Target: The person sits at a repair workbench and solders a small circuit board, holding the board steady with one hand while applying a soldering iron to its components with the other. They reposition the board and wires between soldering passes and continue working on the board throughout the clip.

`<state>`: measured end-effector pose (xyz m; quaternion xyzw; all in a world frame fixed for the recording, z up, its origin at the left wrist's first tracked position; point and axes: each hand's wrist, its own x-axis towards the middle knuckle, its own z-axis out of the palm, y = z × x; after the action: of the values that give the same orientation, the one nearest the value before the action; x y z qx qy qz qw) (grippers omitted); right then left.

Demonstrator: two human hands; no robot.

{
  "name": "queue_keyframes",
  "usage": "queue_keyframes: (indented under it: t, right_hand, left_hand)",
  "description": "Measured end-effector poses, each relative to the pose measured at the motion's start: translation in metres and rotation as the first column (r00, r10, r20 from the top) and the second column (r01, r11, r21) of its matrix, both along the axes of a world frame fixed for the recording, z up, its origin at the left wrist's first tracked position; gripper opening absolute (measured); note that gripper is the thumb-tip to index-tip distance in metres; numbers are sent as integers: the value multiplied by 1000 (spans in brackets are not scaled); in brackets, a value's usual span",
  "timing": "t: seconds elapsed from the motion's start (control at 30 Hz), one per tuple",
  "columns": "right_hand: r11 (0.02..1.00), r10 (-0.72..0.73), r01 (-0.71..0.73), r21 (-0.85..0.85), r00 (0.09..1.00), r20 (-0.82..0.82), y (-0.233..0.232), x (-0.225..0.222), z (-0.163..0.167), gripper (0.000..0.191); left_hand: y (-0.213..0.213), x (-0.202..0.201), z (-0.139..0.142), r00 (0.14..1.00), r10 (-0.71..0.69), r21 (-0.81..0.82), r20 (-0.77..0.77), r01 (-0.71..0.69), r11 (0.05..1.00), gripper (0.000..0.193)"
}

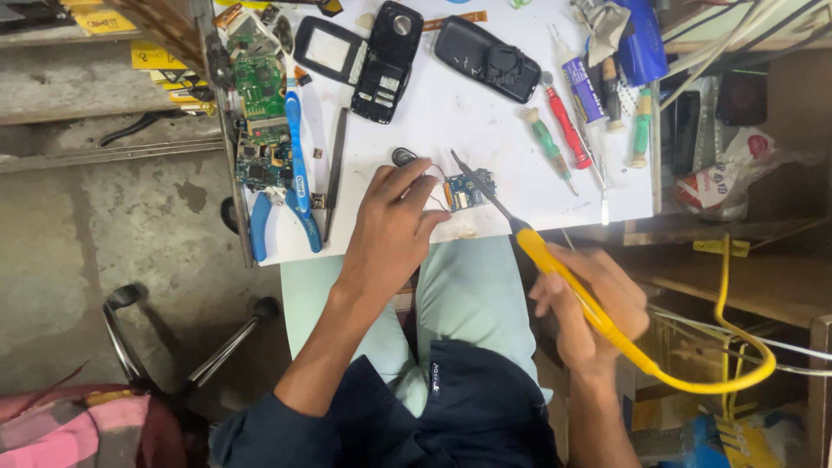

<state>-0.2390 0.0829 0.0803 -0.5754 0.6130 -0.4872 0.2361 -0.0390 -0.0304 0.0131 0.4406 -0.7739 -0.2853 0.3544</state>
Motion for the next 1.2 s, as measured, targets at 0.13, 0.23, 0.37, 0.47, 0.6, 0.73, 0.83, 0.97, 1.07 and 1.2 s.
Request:
queue_keyframes:
  t: [0.13,0.23,0.37,0.47,0.6,0.73,0.83,0.97,1.07,1.2]
  right_hand:
    - [1000,19,-19,2,999,-38,9,-1,13,21]
    - [999,34,-35,-7,998,-54,14,1,20,21]
    - [999,39,-39,11,997,-65,12,5,23,21]
    - [999,50,-49,23,997,-67,9,7,22,23]
    - [998,55,-51,38,993,-107,6,10,22,23]
    - [998,54,-50,39,991,-123,4,11,22,23]
    - [998,53,-46,50,986,-156,1,11,25,24]
    - [996,71,-57,69,976,-205,-4,13,33,24]
    - [993,86,-63,98,961,-262,-9,15,42,23]
    - [988,111,-72,137,948,-298,-12,20,55,25]
  left_hand:
    - [2,3,-4,1000,7,33,-6,-7,999,37]
    - [3,4,-4,1000,7,31,10,-7,999,35]
    - [2,5,-5,999,5,31,34,-6,1000,33]
    - [1,6,-5,1000,1,35,26,-2,999,32]
    - [2,7,-4,1000,-1,45,27,0,999,32]
    - [2,7,-3,1000,-3,59,21,2,998,32]
    - [1,8,-2,1000,-4,62,17,3,998,32]
    - [1,7,-2,1000,-3,68,23,1,998,31]
    - [1,7,-1,1000,-2,77,26,0,997,31]
    - [1,8,1,1000,1,87,25,-3,996,31]
